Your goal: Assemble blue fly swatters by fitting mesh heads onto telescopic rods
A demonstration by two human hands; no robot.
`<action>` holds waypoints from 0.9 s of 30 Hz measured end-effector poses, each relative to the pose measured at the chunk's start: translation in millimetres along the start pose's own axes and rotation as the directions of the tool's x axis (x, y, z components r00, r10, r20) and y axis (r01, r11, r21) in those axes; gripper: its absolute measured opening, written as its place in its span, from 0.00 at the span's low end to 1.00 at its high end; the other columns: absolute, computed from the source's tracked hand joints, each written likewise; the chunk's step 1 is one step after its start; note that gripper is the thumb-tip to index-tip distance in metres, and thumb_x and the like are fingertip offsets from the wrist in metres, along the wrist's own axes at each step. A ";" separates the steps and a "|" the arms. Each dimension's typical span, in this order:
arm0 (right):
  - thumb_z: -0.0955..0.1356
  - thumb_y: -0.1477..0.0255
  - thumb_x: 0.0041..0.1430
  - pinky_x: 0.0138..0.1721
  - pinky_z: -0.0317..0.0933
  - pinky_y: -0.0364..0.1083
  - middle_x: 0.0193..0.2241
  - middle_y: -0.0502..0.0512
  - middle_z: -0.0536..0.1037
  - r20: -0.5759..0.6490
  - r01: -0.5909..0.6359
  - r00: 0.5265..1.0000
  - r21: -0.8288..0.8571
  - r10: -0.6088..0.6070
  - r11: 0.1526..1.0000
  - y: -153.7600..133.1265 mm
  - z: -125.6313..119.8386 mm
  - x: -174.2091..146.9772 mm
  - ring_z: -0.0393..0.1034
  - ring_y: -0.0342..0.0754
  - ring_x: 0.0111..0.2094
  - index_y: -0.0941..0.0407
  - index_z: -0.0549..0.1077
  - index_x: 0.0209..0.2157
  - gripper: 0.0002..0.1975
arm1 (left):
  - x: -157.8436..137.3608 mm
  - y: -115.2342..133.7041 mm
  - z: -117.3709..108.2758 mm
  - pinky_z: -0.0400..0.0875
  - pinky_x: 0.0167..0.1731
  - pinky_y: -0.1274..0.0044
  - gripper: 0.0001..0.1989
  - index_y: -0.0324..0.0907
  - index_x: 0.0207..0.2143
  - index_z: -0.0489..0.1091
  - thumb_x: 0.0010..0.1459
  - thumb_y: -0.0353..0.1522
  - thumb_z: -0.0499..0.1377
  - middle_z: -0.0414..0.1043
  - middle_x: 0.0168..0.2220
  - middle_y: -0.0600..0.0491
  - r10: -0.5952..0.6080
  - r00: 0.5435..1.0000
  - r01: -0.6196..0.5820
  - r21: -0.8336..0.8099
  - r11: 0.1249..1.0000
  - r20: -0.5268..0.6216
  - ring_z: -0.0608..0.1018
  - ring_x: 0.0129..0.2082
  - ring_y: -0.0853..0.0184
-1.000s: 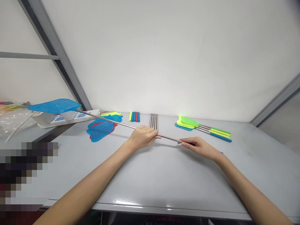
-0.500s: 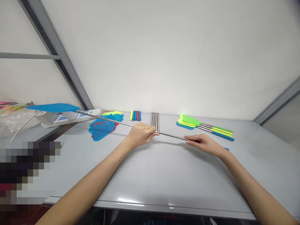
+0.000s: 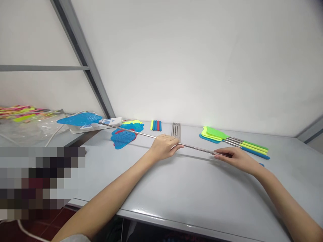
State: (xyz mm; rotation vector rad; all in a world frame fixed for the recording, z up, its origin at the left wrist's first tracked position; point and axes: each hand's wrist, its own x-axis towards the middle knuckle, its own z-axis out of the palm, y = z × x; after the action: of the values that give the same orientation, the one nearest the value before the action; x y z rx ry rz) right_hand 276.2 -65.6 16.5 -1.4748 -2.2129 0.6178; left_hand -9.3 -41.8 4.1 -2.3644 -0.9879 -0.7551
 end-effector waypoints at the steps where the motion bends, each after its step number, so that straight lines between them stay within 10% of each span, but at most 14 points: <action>1: 0.61 0.52 0.48 0.22 0.51 0.41 0.22 0.50 0.70 0.035 -0.006 0.999 -0.017 0.006 1.000 3.3 -2.2 0.0 0.59 0.44 0.23 0.55 0.73 0.26 0.21 | -0.2 -0.8 -0.5 0.52 0.25 0.79 0.17 0.41 0.23 0.63 0.58 0.40 0.46 0.67 0.19 0.56 -0.010 1.000 0.010 0.001 1.000 0.001 0.70 0.23 0.73; 27: 0.56 0.55 0.55 0.20 0.42 0.41 0.16 0.48 0.55 0.106 0.007 0.994 -0.045 -0.003 0.999 7.1 11.2 2.8 0.47 0.40 0.19 0.57 0.70 0.23 0.23 | -5.3 -3.7 6.8 0.53 0.25 0.78 0.16 0.41 0.24 0.64 0.57 0.41 0.47 0.68 0.21 0.56 -0.057 0.995 0.061 -0.050 0.997 0.078 0.70 0.24 0.72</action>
State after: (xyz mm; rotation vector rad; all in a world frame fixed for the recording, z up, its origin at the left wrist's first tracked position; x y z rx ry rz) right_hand 274.2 -62.1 3.5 -1.4904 -2.3248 0.6624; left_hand -13.2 -38.1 -3.5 -2.4351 -1.0863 -0.7255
